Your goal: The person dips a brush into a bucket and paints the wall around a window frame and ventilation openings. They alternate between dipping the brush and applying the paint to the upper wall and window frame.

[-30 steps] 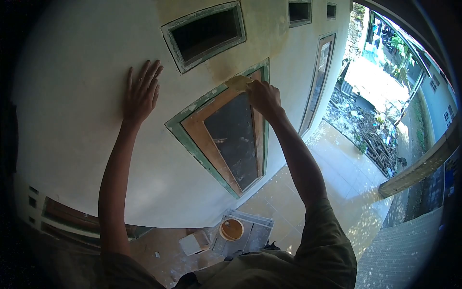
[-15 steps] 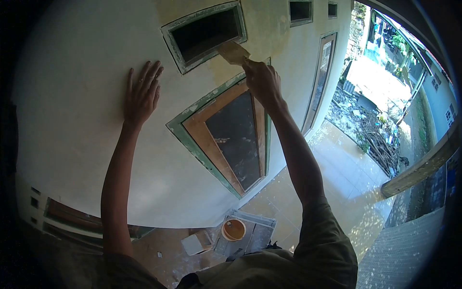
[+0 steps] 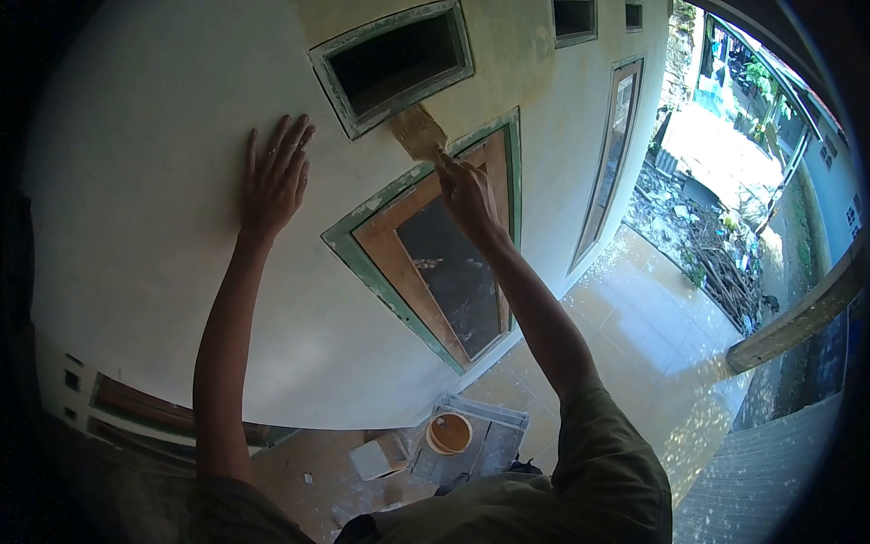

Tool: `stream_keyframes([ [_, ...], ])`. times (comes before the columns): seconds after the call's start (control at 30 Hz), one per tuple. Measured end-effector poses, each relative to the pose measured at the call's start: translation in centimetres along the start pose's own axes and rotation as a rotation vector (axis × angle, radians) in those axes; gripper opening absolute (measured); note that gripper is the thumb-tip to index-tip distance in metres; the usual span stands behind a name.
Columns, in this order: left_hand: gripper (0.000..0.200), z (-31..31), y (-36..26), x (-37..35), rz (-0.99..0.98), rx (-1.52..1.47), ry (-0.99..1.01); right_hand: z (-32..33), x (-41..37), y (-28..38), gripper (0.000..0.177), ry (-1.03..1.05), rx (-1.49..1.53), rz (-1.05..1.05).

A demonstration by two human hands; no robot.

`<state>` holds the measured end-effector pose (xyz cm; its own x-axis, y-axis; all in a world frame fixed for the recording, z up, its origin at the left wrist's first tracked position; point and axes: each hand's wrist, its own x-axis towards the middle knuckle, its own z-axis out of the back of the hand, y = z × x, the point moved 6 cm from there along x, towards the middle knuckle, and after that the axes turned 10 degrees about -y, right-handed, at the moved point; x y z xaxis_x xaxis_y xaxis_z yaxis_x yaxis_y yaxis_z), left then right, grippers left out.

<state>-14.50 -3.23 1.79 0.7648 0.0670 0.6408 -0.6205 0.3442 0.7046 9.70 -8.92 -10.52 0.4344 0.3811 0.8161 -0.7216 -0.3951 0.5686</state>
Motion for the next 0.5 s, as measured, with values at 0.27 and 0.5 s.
stream_keyframes([
  [0.27, 0.045, 0.1, 0.0, 0.1, 0.004, 0.025, -0.038, -0.4, 1.6, 0.3, 0.026, 0.060, -0.116, -0.032],
  [0.5, 0.052, -0.2, 0.0, 0.1, 0.002, -0.010, -0.005, 0.2, 4.2, 1.3, 0.020, 0.203, -0.219, -0.016],
])
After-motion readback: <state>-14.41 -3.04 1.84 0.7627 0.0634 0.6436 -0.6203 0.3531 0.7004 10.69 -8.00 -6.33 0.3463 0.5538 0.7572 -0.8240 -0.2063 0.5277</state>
